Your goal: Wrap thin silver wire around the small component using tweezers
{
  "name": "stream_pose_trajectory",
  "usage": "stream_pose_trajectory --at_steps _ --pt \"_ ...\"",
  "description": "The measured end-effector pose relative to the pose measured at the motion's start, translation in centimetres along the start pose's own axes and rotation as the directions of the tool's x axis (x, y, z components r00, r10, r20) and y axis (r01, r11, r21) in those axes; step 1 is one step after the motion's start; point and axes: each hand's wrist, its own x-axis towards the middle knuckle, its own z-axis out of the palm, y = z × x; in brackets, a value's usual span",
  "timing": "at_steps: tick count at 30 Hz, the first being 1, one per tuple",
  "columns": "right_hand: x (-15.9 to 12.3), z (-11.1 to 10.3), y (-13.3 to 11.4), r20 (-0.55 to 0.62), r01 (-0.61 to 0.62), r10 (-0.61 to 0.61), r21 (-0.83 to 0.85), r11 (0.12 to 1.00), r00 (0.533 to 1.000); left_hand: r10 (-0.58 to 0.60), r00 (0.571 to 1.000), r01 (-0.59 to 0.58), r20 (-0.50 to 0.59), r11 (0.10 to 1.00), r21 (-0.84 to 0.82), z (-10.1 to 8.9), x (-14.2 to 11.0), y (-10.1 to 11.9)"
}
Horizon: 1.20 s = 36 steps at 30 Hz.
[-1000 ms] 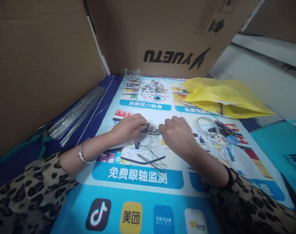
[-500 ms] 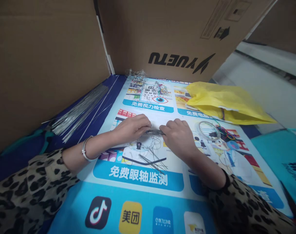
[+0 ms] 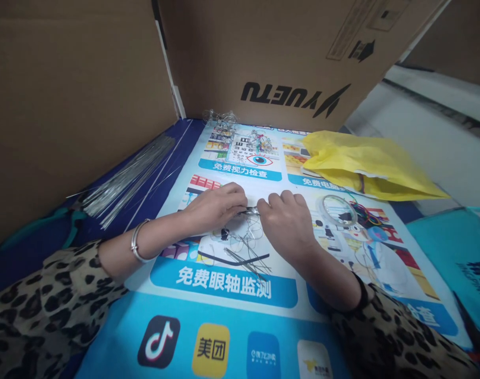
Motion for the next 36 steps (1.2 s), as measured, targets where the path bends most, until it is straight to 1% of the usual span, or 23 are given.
stream_pose_trajectory --at_steps 4,7,10,14,18,20,22,24,27,30,36 --pt "-0.1 0.3 0.2 0.049 0.007 -0.009 0.033 0.999 0.999 0.005 1.0 -0.005 -0.001 1.0 -0.014 0.0 -0.1 0.1" --pt "-0.2 0.6 0.5 0.088 0.0 -0.004 0.05 0.999 0.996 0.005 0.999 -0.003 0.037 0.999 -0.052 -0.1 -0.1 0.0" --pt "-0.4 0.7 0.7 0.128 -0.008 -0.001 0.068 0.998 0.992 -0.042 0.997 0.048 0.062 0.993 -0.105 -0.3 -0.3 -0.1" --pt "-0.5 0.8 0.9 0.173 -0.022 0.006 0.09 0.996 0.985 -0.094 0.995 0.098 0.031 0.978 -0.184 -0.4 -0.6 -0.4" --pt "-0.6 0.9 1.0 0.195 -0.027 0.007 0.099 0.995 0.981 -0.158 0.986 0.165 0.053 0.966 -0.199 -0.2 -1.1 -0.7" --pt "-0.6 1.0 1.1 0.207 -0.03 0.009 0.098 0.995 0.978 -0.134 0.988 0.146 0.072 0.968 -0.206 -0.1 -1.2 -0.8" --pt "-0.7 1.0 1.2 0.226 -0.037 0.014 0.095 0.995 0.974 -0.081 0.993 0.098 0.085 0.972 -0.215 0.0 -1.2 -1.0" --pt "-0.7 1.0 1.2 0.247 -0.044 0.019 0.094 0.995 0.969 -0.05 0.995 0.068 0.091 0.976 -0.205 0.0 -1.2 -1.1" --pt "-0.7 1.1 1.3 0.271 -0.055 0.029 0.088 0.995 0.962 -0.051 0.994 0.065 0.096 0.986 -0.154 0.2 -1.2 -1.3" --pt "-0.7 1.1 1.3 0.289 -0.071 0.044 0.081 0.994 0.956 -0.083 0.993 0.093 0.087 0.99 -0.108 0.5 -1.2 -1.5" --pt "-0.7 1.1 1.2 0.315 -0.077 0.045 0.091 0.993 0.948 -0.158 0.986 0.163 0.056 0.983 -0.085 0.9 -1.3 -1.3"
